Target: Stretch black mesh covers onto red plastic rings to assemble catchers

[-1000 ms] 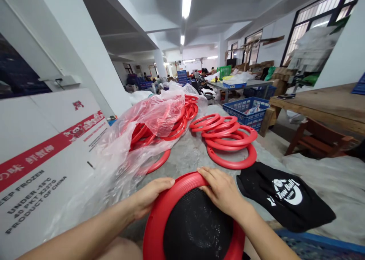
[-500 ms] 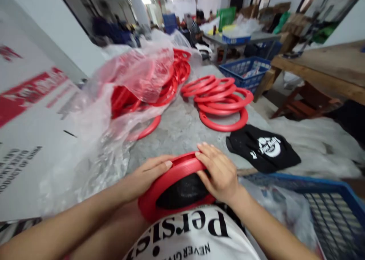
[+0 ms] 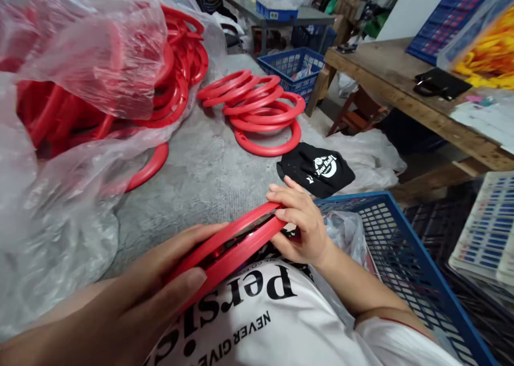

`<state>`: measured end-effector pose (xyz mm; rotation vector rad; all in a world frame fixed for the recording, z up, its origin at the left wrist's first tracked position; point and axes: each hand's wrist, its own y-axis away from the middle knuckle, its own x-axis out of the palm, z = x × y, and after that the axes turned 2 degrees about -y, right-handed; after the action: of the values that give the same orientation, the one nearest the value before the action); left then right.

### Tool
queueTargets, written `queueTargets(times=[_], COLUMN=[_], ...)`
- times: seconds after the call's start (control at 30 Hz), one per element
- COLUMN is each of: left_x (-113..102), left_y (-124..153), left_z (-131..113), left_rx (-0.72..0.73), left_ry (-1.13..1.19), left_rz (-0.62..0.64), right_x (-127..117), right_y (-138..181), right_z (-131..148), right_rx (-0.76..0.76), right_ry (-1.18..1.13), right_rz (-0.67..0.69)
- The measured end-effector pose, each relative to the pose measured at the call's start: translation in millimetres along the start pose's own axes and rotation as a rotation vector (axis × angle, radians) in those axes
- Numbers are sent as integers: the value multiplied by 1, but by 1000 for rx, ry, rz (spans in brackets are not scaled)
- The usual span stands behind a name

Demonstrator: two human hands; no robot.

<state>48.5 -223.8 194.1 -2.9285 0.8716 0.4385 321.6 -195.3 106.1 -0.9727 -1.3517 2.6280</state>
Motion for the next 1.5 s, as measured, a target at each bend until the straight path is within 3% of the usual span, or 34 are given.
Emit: queueTargets(times=[0.1, 0.2, 0.3, 0.47, 0.57, 0.7, 0.93, 1.13, 1.33, 1.5], left_x=[3, 7, 12, 16, 13, 8, -3, -13, -14, -7], left_y=[14, 24, 23, 12, 11, 12, 7, 4, 8, 8], left_z=[-2, -6, -12, -6, 6, 12, -4, 0, -2, 0], left_rx=[-30, -40, 4, 88, 108, 127, 198, 238, 234, 316], left_ry=[26, 77, 199, 278, 208, 132, 79, -61, -235, -343], left_rz=[-136, -239, -244, -300, -356, -408, -530, -577, -532, -453], right_x=[-11, -8, 15, 70, 94, 108, 104, 83, 72, 71], right_y=[-9, -29, -62, -111, -121, -127, -137, -131, -121, -112], right_z=[4, 0, -8, -16, -14, -7, -10, -12, -23, -31], right_rx=[4, -24, -23, -97, -184, -294, -347, -381, -294, -264], right_ry=[101, 156, 132, -120, -202, -306, -301, -190, -66, -88], right_rz=[-27, -86, -159, -190, -254, -320, -352, -314, -393, -472])
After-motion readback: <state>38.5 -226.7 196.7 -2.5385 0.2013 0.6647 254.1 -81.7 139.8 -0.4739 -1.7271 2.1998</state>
